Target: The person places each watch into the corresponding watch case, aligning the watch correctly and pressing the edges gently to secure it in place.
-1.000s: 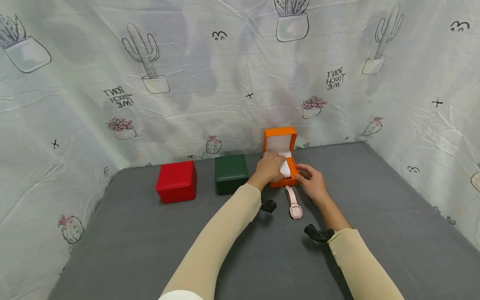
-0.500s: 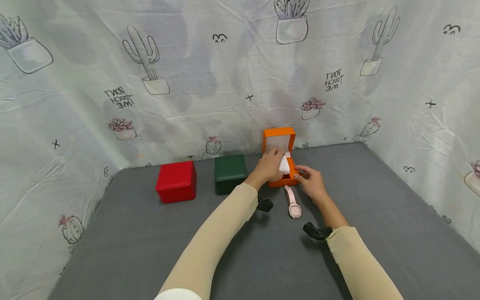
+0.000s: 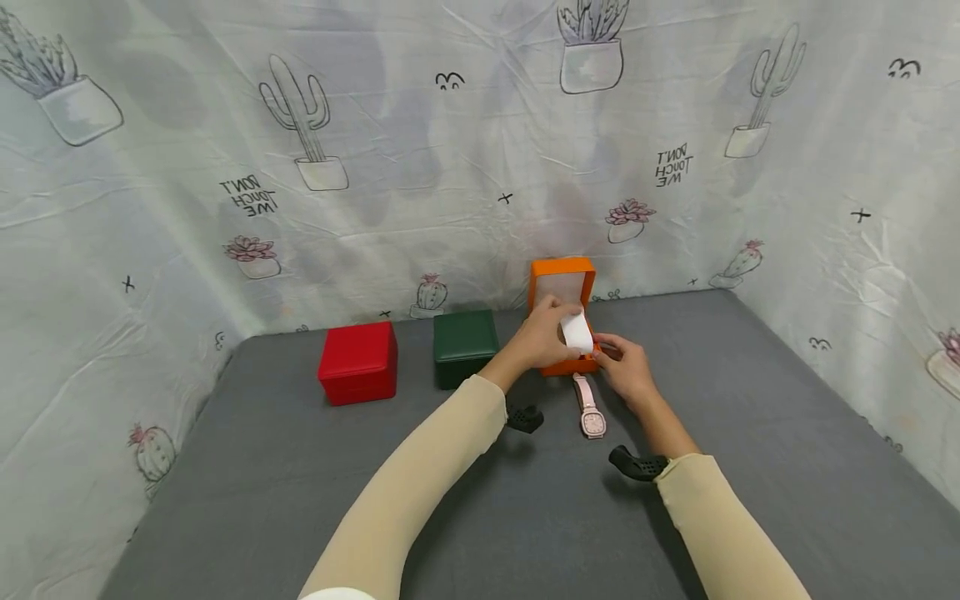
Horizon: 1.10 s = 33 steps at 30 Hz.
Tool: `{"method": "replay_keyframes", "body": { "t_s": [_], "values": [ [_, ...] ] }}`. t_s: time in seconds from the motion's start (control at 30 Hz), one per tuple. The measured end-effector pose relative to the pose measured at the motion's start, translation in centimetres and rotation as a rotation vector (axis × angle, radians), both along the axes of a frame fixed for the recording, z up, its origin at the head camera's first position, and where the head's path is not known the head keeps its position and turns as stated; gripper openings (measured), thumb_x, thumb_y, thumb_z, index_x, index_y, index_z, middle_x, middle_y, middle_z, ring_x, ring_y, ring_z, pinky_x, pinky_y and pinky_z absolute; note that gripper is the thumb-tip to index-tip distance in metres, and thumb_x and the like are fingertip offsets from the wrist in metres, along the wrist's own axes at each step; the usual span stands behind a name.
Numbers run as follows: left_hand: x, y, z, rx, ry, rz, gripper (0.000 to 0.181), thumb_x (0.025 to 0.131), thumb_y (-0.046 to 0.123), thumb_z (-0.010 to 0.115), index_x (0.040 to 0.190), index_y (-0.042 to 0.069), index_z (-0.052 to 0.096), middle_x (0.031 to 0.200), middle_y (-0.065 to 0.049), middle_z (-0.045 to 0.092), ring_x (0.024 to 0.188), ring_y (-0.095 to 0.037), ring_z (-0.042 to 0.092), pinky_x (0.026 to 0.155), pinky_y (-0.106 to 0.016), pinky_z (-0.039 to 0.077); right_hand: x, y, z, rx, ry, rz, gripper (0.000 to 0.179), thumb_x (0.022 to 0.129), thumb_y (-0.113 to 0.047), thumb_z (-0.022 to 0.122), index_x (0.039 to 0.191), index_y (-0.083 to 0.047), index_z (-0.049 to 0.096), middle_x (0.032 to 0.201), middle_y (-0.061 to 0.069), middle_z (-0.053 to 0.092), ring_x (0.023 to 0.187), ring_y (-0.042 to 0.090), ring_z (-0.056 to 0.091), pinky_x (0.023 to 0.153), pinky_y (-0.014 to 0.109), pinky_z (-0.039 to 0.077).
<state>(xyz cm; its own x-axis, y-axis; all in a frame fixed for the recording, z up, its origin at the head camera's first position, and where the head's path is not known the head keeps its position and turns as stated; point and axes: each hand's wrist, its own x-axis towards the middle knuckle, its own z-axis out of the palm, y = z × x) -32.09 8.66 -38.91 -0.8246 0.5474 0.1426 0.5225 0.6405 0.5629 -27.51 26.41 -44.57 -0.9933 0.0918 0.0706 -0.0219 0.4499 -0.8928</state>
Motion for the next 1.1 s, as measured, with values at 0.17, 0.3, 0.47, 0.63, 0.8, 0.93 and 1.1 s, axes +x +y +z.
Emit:
{"method": "replay_keyframes", "body": {
  "t_s": [0.17, 0.3, 0.47, 0.63, 0.8, 0.93, 1.1],
  "values": [
    [0.9, -1.1, -0.2, 0.069, -0.023, -0.044, 0.066, 0.083, 0.028, 0.076, 0.142, 0.021, 0.048, 0.139, -0.007, 0.041, 0.112, -0.022, 0.051, 0.090, -0.033, 0.050, 0.4, 0.2, 0.0, 0.030, 0.050, -0.022, 0.033, 0.096, -0.006, 0.056, 0.128, 0.003, 0.058, 0.133, 0.025, 0.056, 0.124, 0.038, 0.055, 0.096, 0.039, 0.051],
    [1.7, -2.0, -0.5, 0.132, -0.041, -0.053, 0.064, 0.082, 0.028, 0.077, 0.139, 0.020, 0.051, 0.142, -0.006, 0.041, 0.124, -0.023, 0.047, 0.099, -0.038, 0.048, 0.7, 0.4, -0.1, 0.019, 0.088, -0.040, 0.031, 0.095, -0.008, 0.059, 0.124, 0.004, 0.061, 0.129, 0.024, 0.060, 0.122, 0.036, 0.057, 0.083, 0.010, 0.047],
    [2.8, -3.6, -1.2, 0.239, -0.082, -0.071, 0.064, 0.079, 0.023, 0.080, 0.138, 0.018, 0.054, 0.144, -0.007, 0.040, 0.121, -0.023, 0.051, 0.089, -0.029, 0.054, 1.4, 0.4, 0.2, 0.038, 0.162, -0.049, 0.032, 0.093, -0.009, 0.063, 0.122, 0.003, 0.062, 0.122, 0.024, 0.064, 0.115, 0.035, 0.061, 0.083, 0.009, 0.048],
    [4.1, -5.4, -1.6, 0.309, -0.157, -0.123, 0.060, 0.078, 0.019, 0.081, 0.133, 0.016, 0.058, 0.138, -0.005, 0.044, 0.115, -0.021, 0.051, 0.075, -0.019, 0.056, 2.8, 0.4, 0.6, 0.125, 0.227, -0.034, 0.030, 0.091, -0.011, 0.067, 0.118, 0.002, 0.065, 0.119, 0.022, 0.062, 0.109, 0.037, 0.063, 0.094, 0.045, 0.052],
    [5.2, -6.8, -1.8, 0.341, -0.199, -0.174, 0.058, 0.078, 0.016, 0.081, 0.131, 0.018, 0.058, 0.137, -0.004, 0.044, 0.118, -0.022, 0.050, 0.077, -0.022, 0.057, 4.1, 0.7, 0.8, 0.214, 0.199, 0.043, 0.033, 0.090, -0.017, 0.069, 0.118, -0.001, 0.065, 0.118, 0.020, 0.061, 0.108, 0.037, 0.062, 0.092, 0.051, 0.052],
    [5.8, -7.9, -2.1, 0.354, -0.226, -0.157, 0.058, 0.078, 0.015, 0.081, 0.131, 0.019, 0.059, 0.139, -0.003, 0.043, 0.117, -0.021, 0.050, 0.077, -0.024, 0.058, 4.7, 0.9, 1.0, 0.300, 0.146, 0.160, 0.040, 0.088, -0.024, 0.071, 0.122, -0.004, 0.064, 0.123, 0.019, 0.061, 0.113, 0.038, 0.059, 0.093, 0.052, 0.051],
    [6.3, -8.7, -2.6, 0.364, -0.239, -0.152, 0.057, 0.077, 0.015, 0.082, 0.130, 0.021, 0.060, 0.139, -0.001, 0.044, 0.115, -0.019, 0.051, 0.078, -0.024, 0.058, 5.2, 1.0, 1.4, 0.403, 0.075, 0.326, 0.063, 0.078, -0.035, 0.080, 0.131, -0.008, 0.059, 0.130, 0.019, 0.057, 0.120, 0.038, 0.053, 0.098, 0.057, 0.045]
  ]
}}
